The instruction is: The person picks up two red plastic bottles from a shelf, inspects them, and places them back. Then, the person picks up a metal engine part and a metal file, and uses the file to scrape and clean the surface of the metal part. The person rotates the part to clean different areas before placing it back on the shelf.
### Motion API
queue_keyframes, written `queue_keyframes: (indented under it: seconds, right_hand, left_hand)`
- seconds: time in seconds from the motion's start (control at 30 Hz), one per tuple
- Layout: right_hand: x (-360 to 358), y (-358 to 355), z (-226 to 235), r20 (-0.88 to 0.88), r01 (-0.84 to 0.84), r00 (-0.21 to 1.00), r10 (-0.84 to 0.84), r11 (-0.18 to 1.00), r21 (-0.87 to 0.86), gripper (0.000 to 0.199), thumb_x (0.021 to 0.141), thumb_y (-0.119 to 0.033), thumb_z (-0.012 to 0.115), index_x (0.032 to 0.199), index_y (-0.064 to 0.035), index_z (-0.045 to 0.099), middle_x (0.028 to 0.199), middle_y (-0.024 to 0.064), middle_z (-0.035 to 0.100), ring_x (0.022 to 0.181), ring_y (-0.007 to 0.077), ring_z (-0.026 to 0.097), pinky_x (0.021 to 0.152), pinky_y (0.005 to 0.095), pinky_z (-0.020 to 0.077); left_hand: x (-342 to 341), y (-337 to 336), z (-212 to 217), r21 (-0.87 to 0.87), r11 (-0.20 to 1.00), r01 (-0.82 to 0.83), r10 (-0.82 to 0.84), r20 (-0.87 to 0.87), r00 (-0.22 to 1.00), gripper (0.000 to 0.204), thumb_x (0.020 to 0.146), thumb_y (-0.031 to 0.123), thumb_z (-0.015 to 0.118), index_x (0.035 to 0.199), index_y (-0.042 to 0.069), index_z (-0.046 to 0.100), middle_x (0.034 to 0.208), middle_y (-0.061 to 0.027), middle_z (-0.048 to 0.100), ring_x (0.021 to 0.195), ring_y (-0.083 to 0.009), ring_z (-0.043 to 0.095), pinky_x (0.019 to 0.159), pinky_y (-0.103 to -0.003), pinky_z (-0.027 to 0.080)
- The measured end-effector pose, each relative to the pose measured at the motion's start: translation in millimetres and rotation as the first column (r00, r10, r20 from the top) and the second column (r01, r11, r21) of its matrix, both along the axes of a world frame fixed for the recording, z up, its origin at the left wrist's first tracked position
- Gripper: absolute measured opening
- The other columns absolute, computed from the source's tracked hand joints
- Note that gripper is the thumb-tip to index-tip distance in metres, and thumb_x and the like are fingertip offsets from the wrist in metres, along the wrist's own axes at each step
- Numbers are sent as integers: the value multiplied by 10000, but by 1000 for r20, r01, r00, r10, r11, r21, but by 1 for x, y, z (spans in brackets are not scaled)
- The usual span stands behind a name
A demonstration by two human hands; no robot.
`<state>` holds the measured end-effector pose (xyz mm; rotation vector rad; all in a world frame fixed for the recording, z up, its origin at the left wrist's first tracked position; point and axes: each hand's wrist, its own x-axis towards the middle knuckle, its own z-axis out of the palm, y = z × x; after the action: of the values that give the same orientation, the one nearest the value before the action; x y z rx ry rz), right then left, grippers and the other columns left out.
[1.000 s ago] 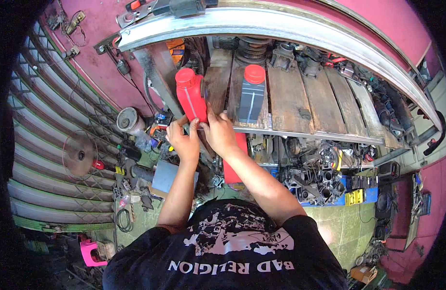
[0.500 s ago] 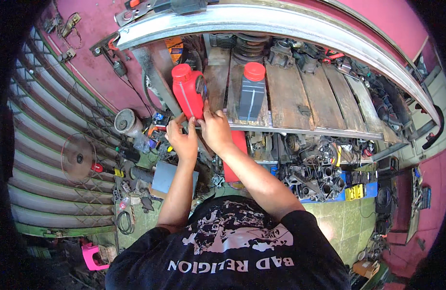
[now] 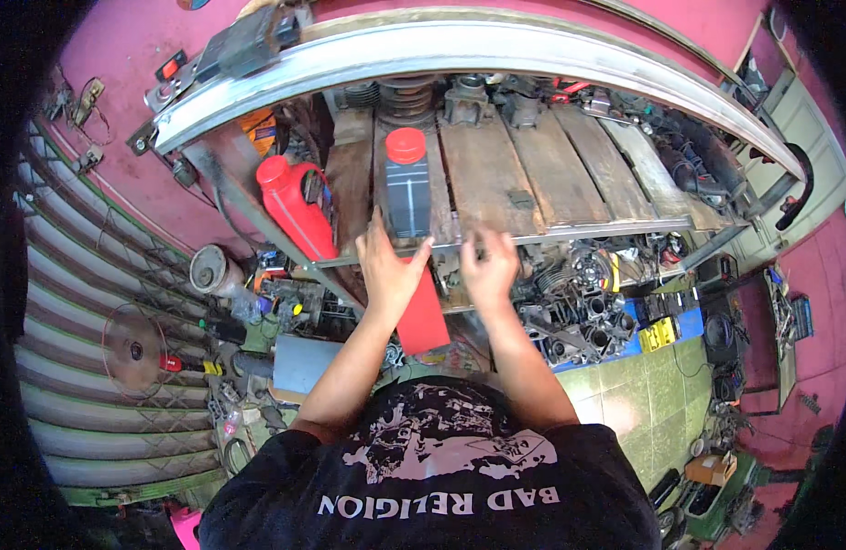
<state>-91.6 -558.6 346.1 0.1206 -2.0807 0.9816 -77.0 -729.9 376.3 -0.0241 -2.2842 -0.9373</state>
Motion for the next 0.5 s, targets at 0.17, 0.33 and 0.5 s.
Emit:
queue_keyframes:
  seconds: [0.17,0.33,0.5]
  right_hand:
    - [-41,77,29,153,206,938,-312,855,477,334,902,-155,697,1226,-215,755,1194,89,719,1193,363,569,1047,616,362]
    - [-69,112,6,369,1,889,-270,808,590,363,958,-188,600,1262,-317,751,1349,17,697,1322,301,542,1126,694,272]
    - [-65,117,3,301,-13,917,-261,735,678,360,891,-124,636,1186,-264,787,1127,19,775,1201,233,632,1088,677,307]
  left_hand:
    - [-21,15,-2,-38,989,-143,145,48,988,686,703,422,926,1090,-63,633,1019,-278,644,977,-465,573,882,-546,477]
    - [-31,25,-8,-66,965,-253,246,-99,964,605,670,412,943,897,-46,619,841,-257,607,898,-466,581,800,-572,483]
    - [-32,44,-9,102,980,-170,174,-37,984,469,673,322,943,795,-7,631,799,-199,613,809,-387,591,731,-475,482]
